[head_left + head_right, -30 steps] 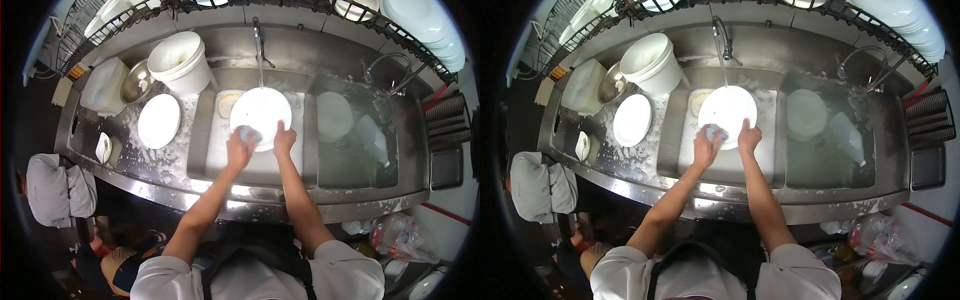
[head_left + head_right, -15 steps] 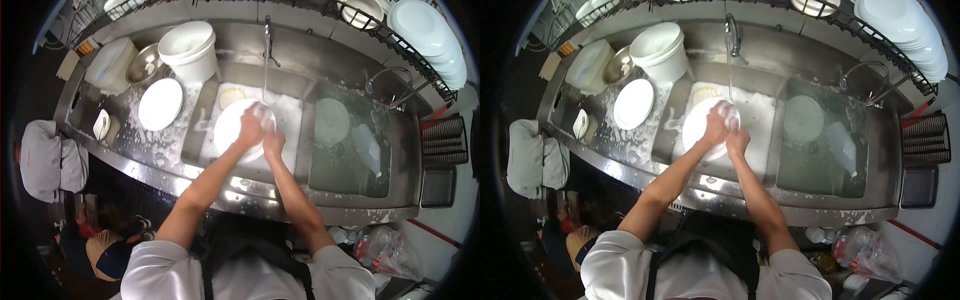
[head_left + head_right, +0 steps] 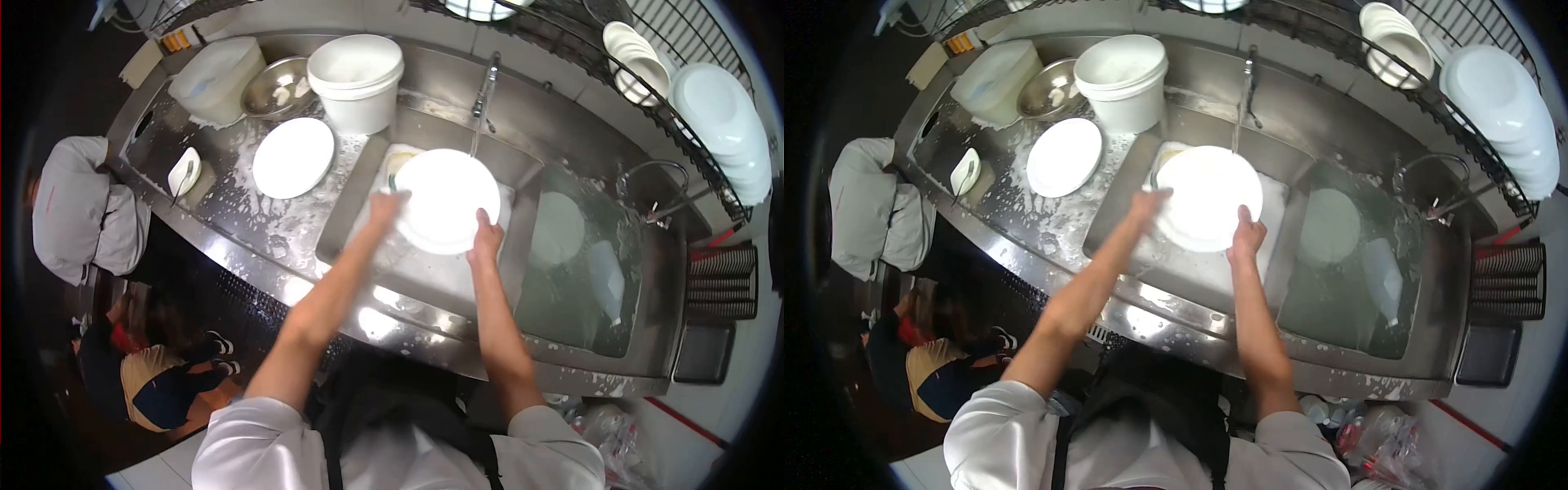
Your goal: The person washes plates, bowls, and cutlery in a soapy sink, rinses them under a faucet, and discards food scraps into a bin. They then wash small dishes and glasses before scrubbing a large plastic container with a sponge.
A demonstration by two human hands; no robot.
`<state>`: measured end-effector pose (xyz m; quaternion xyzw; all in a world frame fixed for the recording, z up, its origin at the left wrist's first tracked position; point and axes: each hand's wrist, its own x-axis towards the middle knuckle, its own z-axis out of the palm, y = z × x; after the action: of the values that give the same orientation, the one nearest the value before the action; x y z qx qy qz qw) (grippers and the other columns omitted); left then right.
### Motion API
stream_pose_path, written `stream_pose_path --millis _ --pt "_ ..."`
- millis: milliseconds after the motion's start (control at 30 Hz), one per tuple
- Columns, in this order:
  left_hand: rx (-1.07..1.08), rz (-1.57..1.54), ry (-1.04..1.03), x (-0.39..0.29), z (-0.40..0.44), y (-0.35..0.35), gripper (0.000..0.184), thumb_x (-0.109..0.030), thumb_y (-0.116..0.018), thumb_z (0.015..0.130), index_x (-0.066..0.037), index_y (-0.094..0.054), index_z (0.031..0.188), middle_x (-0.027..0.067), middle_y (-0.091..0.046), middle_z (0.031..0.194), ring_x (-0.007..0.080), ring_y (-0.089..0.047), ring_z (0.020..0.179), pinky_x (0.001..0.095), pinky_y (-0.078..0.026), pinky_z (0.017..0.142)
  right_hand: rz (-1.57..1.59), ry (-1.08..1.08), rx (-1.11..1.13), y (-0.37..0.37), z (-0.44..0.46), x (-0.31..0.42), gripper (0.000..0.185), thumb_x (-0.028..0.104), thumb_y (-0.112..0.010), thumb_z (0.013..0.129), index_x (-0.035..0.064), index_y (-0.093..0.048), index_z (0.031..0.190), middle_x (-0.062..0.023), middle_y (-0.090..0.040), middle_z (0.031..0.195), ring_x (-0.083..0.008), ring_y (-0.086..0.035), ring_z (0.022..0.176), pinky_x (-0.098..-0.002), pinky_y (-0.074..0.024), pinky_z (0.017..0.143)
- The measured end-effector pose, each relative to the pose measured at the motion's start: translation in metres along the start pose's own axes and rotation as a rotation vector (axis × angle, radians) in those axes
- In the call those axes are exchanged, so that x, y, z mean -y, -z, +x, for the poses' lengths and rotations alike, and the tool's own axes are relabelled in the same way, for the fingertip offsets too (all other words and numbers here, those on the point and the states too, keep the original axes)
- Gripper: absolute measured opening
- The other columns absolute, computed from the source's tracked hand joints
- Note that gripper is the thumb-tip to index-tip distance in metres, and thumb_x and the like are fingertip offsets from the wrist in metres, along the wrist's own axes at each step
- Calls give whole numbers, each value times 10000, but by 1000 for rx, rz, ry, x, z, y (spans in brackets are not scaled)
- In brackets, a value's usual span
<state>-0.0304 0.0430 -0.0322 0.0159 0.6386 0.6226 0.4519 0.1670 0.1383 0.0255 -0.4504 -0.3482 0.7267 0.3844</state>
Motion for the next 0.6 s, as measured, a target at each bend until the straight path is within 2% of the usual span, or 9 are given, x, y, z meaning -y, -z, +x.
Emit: stream_pose_path --millis 33,67,200,233,300,367,500,567,600 --pt "-206 -185 -35 32 -9 -9 488 -75 -735 705 126 -547 1107 189 -627 1053 274 -625 938 429 -522 780 57 20 -80 -7 3 -22 316 118 -572 895 -126 -544 1095 -198 -624 1023 -235 -630 919 -339 -517 795" --pt "-155 -160 -69 31 -30 -6 467 -63 -722 708 123 -555 1102 191 -631 1047 272 -632 925 419 -526 772 131 48 -60 -11 10 -60 364 137 -573 897 -106 -505 1158 -198 -594 1105 -255 -605 1002 -340 -506 844" --pt "0 121 -140 -41 -75 61 377 -17 -674 707 129 -588 1044 190 -654 974 276 -650 864 391 -529 770 403 -394 485 -11 -19 -77 445 235 -532 919 -56 -455 1246 -164 -538 1241 -292 -519 1156 -410 -420 983" --pt "0 96 -110 -66 -84 75 374 -10 -672 703 135 -587 1037 195 -652 977 275 -648 872 376 -526 781 300 -430 414 -34 -15 -62 433 216 -530 916 -41 -451 1256 -151 -528 1259 -288 -504 1174 -416 -414 991" --pt "-372 103 -278 -38 -69 72 405 13 -638 717 171 -541 1077 220 -637 993 281 -662 832 353 -549 729 88 -509 233 -68 -21 -43 419 177 -525 910 -11 -444 1276 -124 -507 1295 -279 -473 1208 -429 -403 1006" --pt "-683 -55 -546 5 -41 57 423 15 -617 737 182 -511 1111 230 -630 1004 288 -671 798 350 -566 682 233 -389 204 -89 -13 -92 435 169 -551 895 -33 -439 1263 -128 -530 1248 -271 -490 1185 -416 -410 1010" --pt "-27 14 -142 -90 -93 143 485 -18 -610 781 137 -470 1219 214 -615 1041 244 -621 931 337 -505 815 258 -356 369 -115 -57 -79 465 182 -581 886 -80 -434 1240 -151 -548 1189 -259 -526 1126 -393 -415 1003" --pt "-221 -200 -97 -86 -89 149 545 -34 -615 792 122 -408 1272 205 -613 1077 240 -592 1002 372 -492 848 38 -416 343 -142 -46 -54 455 153 -561 891 -76 -421 1259 -158 -526 1218 -257 -517 1134 -393 -407 1011" --pt "-388 -309 -102 -63 -77 135 535 -37 -613 794 121 -413 1264 206 -613 1085 247 -597 1003 383 -503 837 71 -295 262 -162 -49 -60 404 123 -494 924 -77 -429 1269 -176 -533 1222 -308 -544 1104 -407 -447 976"
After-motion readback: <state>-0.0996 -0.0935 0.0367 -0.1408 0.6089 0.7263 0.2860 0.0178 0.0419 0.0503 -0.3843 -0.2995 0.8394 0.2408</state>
